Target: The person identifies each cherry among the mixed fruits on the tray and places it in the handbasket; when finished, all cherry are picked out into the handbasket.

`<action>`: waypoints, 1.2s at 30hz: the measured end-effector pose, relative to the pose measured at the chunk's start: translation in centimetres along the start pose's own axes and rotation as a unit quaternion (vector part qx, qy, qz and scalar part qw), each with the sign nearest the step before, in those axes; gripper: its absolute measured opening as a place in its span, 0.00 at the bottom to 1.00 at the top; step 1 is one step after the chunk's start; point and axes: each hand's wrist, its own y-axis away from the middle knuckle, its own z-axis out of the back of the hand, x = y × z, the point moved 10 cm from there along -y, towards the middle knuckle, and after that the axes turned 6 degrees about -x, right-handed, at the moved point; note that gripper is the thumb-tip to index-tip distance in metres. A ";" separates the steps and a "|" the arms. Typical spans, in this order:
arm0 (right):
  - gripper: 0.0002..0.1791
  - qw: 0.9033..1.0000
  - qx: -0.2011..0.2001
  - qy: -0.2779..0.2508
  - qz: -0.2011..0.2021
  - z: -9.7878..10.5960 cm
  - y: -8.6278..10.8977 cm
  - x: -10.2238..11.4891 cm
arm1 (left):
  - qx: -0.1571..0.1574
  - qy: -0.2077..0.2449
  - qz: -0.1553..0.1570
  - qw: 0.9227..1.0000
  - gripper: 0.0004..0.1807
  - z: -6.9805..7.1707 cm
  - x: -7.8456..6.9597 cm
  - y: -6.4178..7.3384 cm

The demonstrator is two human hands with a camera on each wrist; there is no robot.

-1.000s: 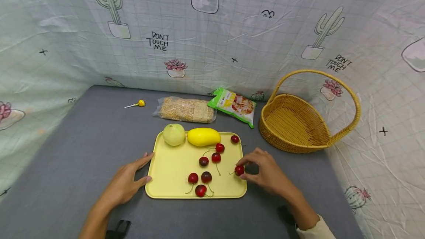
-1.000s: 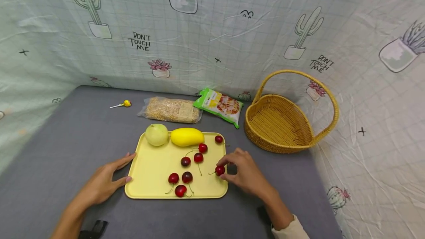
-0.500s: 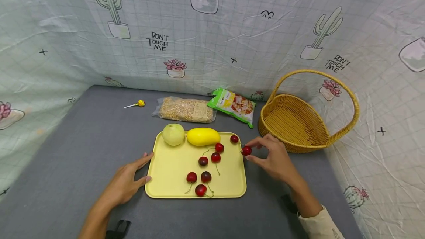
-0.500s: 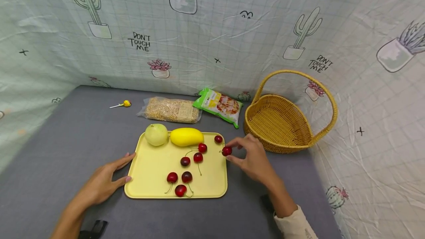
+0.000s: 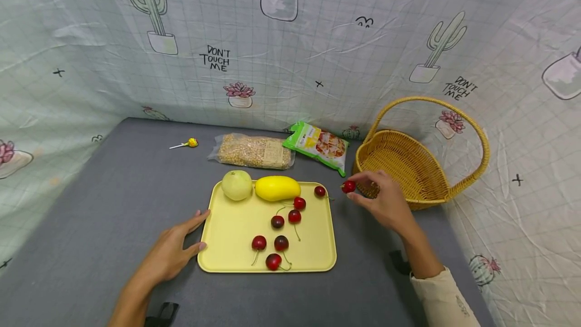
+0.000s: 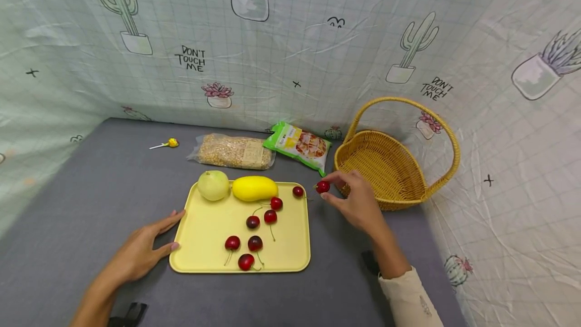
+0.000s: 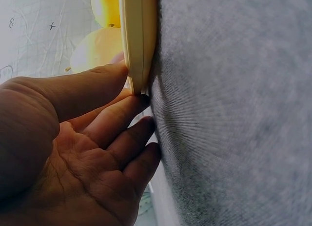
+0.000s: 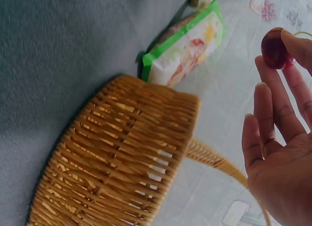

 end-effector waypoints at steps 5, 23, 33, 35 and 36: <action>0.17 1.000 -0.023 -0.009 0.005 0.5 -0.9 -0.9 | 0.006 0.004 0.002 1.000 0.43 -0.1 0.1 0.1; 0.17 0.996 -0.070 -0.034 -0.038 1.7 -4.3 -5.5 | 0.008 0.017 0.001 1.000 0.43 0.0 0.0 0.1; 0.16 0.994 -0.070 -0.046 -0.075 1.9 -5.8 -8.5 | 0.003 0.018 -0.002 1.000 0.43 0.2 0.1 0.1; 0.16 0.993 -0.070 -0.043 -0.083 1.9 -6.1 -9.1 | 0.003 0.018 -0.002 1.000 0.43 0.3 0.1 0.0; 0.16 0.993 -0.069 -0.040 -0.088 1.9 -6.2 -9.4 | 0.003 0.018 -0.002 1.000 0.43 0.3 0.1 0.0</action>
